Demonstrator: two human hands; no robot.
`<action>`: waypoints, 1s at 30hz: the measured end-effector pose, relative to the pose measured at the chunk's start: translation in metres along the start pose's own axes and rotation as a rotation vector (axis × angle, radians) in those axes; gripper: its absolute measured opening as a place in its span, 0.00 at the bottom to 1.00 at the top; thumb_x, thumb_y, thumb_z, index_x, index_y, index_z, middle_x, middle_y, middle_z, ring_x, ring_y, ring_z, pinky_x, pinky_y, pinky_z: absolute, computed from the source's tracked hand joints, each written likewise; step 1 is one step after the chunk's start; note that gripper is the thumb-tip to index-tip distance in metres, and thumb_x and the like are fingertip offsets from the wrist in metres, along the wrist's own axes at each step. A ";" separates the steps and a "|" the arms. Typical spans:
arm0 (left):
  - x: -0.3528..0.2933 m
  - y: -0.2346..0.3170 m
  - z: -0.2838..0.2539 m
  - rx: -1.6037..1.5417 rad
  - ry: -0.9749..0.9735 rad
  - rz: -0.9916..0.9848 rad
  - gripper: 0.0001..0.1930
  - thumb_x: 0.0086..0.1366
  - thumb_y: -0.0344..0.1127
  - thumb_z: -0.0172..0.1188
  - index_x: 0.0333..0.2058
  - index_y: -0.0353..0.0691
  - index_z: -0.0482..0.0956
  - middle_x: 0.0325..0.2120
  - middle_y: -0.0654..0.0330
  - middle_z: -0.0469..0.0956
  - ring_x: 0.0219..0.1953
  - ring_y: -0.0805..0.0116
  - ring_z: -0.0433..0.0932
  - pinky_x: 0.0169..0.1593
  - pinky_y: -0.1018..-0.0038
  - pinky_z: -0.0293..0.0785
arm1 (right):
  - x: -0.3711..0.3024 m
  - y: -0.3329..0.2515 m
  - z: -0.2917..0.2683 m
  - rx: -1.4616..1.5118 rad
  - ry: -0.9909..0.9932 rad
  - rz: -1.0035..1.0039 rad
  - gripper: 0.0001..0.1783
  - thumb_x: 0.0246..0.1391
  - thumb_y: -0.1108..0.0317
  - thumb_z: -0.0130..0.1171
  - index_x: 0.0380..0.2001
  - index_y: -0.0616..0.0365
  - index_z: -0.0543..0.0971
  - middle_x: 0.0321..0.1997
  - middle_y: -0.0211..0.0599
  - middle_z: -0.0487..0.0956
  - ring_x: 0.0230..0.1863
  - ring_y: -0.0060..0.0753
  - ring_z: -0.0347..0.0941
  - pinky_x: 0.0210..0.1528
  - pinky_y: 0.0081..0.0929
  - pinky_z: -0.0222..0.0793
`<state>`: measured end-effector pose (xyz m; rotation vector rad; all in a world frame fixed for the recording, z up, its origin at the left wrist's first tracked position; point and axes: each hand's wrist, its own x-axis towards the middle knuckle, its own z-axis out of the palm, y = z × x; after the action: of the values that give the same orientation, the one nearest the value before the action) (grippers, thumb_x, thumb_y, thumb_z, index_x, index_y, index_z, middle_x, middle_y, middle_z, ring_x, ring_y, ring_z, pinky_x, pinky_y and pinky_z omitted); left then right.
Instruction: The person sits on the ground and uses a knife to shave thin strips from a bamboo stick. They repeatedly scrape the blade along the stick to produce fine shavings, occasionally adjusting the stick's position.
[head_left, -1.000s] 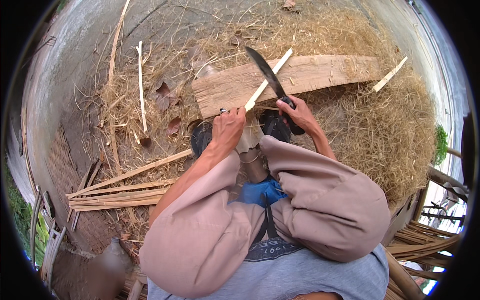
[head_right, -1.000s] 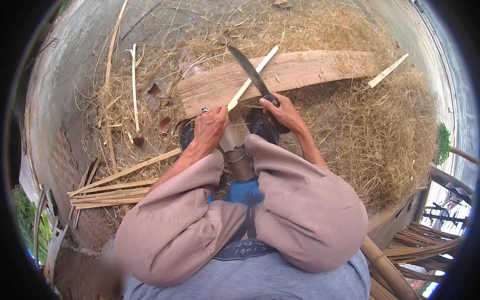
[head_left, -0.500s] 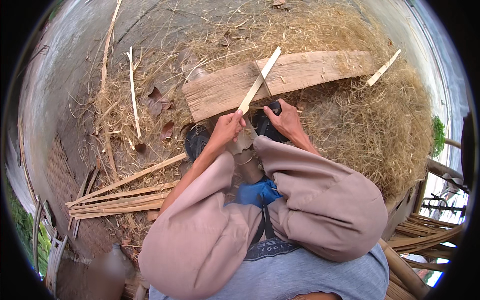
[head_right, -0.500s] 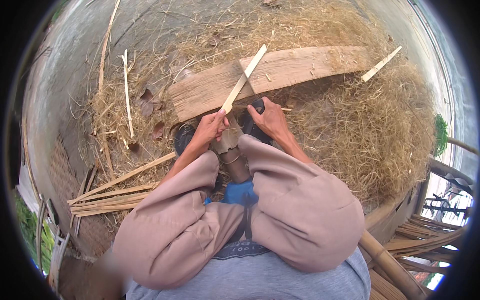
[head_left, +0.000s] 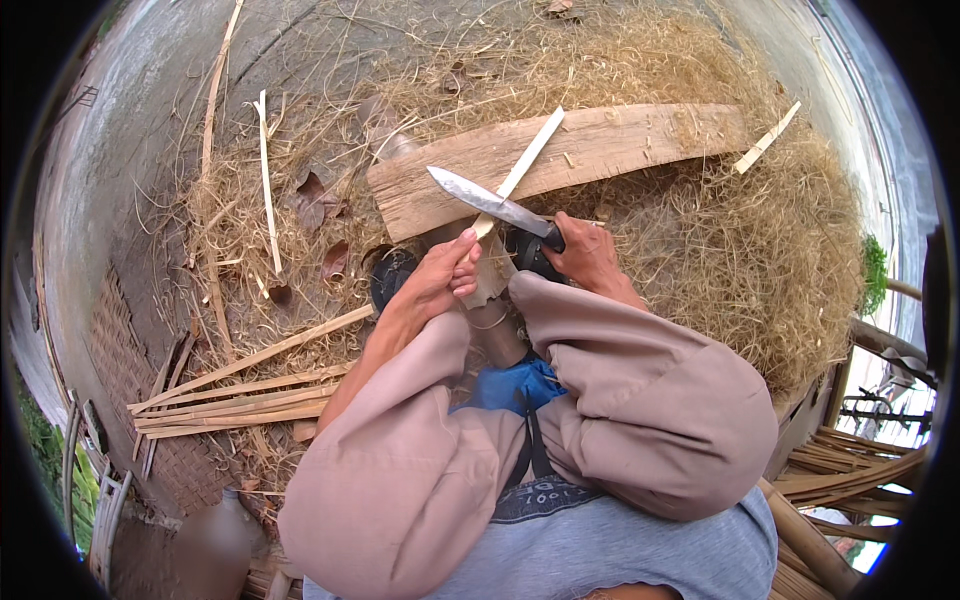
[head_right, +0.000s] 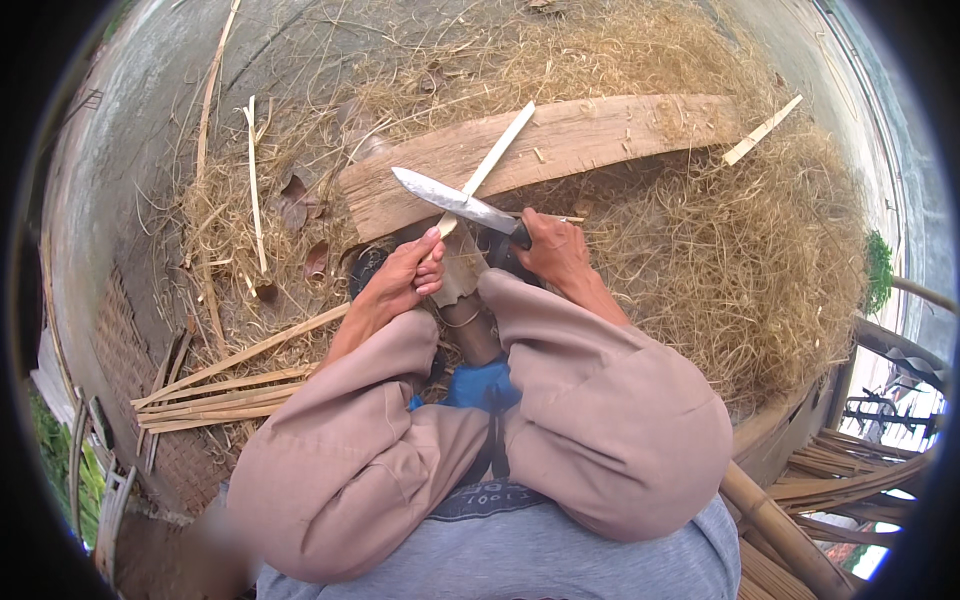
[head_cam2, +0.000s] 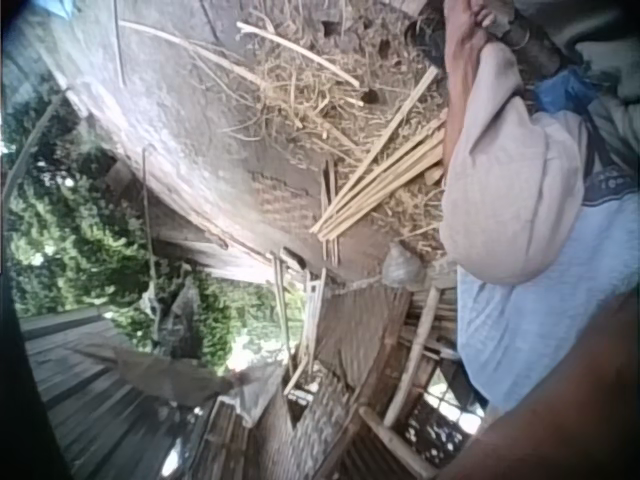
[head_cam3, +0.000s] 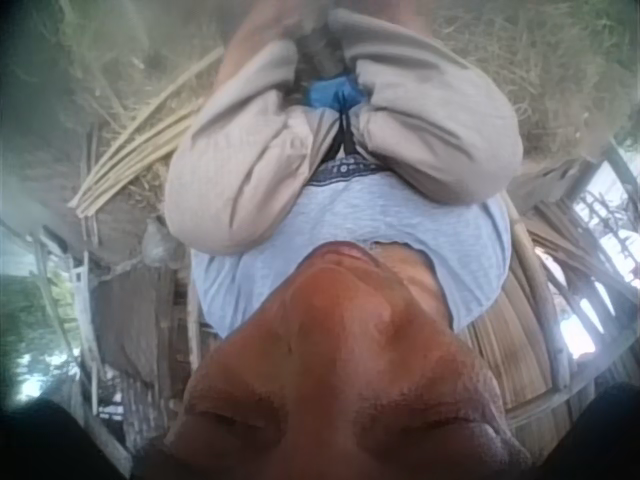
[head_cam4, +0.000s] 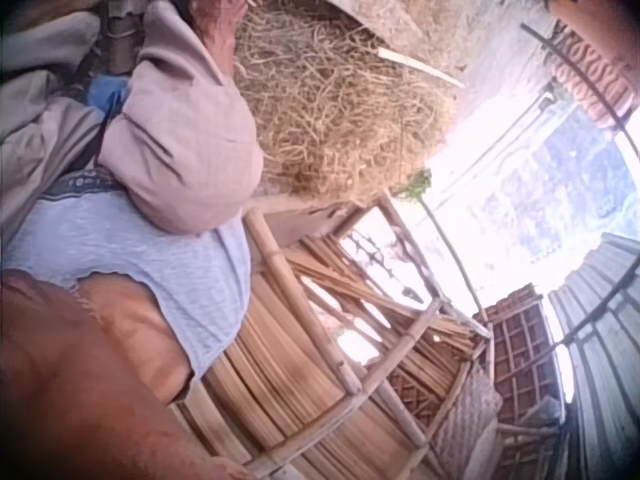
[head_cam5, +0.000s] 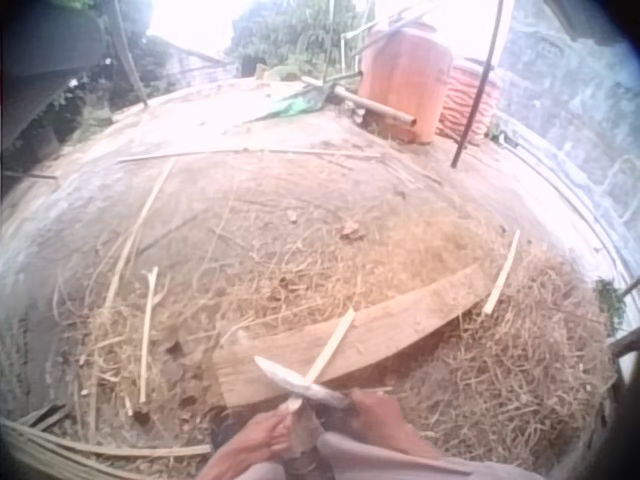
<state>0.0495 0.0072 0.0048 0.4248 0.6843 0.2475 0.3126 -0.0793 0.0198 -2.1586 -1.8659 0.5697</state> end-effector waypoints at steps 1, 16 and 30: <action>-0.008 0.002 0.002 0.018 0.038 -0.014 0.20 0.78 0.52 0.52 0.30 0.44 0.71 0.16 0.76 0.53 0.18 0.84 0.53 0.20 0.83 0.55 | 0.000 0.009 -0.004 -0.005 0.001 0.036 0.15 0.51 0.60 0.69 0.34 0.55 0.74 0.32 0.48 0.83 0.34 0.58 0.82 0.35 0.50 0.76; -0.032 -0.016 0.004 0.723 0.344 0.313 0.22 0.76 0.44 0.58 0.65 0.49 0.72 0.25 0.66 0.73 0.24 0.77 0.70 0.28 0.76 0.70 | -0.001 0.055 -0.002 0.072 0.209 0.128 0.16 0.57 0.59 0.65 0.31 0.62 0.74 0.21 0.51 0.77 0.23 0.49 0.79 0.29 0.44 0.72; -0.016 -0.017 -0.009 1.588 0.484 0.559 0.15 0.78 0.41 0.46 0.35 0.36 0.72 0.22 0.38 0.76 0.29 0.33 0.78 0.34 0.45 0.72 | -0.016 -0.014 0.013 0.335 -0.030 0.064 0.15 0.53 0.62 0.68 0.33 0.60 0.74 0.25 0.53 0.77 0.30 0.57 0.77 0.34 0.47 0.71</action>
<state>0.0325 -0.0107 -0.0001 2.1423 1.1437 0.2947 0.2922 -0.0936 0.0159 -2.0021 -1.5848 0.8638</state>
